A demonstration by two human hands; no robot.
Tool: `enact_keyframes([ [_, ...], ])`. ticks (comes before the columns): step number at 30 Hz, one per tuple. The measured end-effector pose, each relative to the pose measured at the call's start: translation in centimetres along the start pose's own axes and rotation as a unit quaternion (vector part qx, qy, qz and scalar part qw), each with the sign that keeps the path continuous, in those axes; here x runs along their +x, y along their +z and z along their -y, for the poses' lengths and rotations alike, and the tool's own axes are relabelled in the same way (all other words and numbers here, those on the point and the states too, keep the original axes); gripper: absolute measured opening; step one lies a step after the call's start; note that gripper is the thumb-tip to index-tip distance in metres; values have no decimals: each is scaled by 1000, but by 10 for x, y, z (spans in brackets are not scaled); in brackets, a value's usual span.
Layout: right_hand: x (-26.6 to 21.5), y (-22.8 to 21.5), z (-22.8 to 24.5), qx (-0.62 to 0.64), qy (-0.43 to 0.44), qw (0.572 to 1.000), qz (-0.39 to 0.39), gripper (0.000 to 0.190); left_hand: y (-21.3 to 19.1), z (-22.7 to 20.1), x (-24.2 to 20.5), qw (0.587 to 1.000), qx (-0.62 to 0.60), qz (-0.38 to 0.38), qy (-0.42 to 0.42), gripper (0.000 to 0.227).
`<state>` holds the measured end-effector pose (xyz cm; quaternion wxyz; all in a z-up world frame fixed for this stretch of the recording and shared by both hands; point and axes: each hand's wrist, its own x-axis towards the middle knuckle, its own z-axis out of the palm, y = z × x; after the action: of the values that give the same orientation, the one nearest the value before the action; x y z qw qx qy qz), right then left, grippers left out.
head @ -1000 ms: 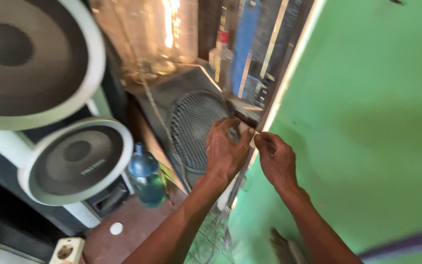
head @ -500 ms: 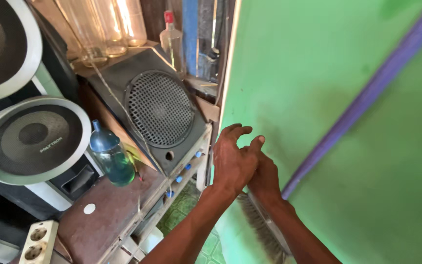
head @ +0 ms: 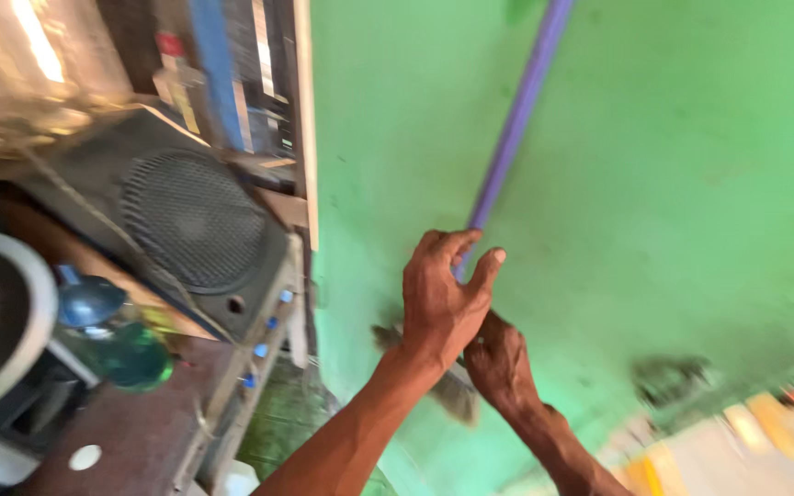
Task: The person washes several plastic and glass bottles in a bucket of water, then places them on a shelf. They also handle a cloth and a funnel.
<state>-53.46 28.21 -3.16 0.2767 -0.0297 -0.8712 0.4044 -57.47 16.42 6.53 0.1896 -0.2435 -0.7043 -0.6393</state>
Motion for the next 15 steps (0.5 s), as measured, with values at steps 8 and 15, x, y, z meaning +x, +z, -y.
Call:
enact_keyframes([
  [8, -76, -98, 22, -110, 155, 976, -104, 40, 39, -41, -61, 989, -98, 82, 80, 30],
  [15, -147, -176, 11, -127, 175, 952, -217, 39, 94, -88, -118, 954, -172, 211, 128, 31],
])
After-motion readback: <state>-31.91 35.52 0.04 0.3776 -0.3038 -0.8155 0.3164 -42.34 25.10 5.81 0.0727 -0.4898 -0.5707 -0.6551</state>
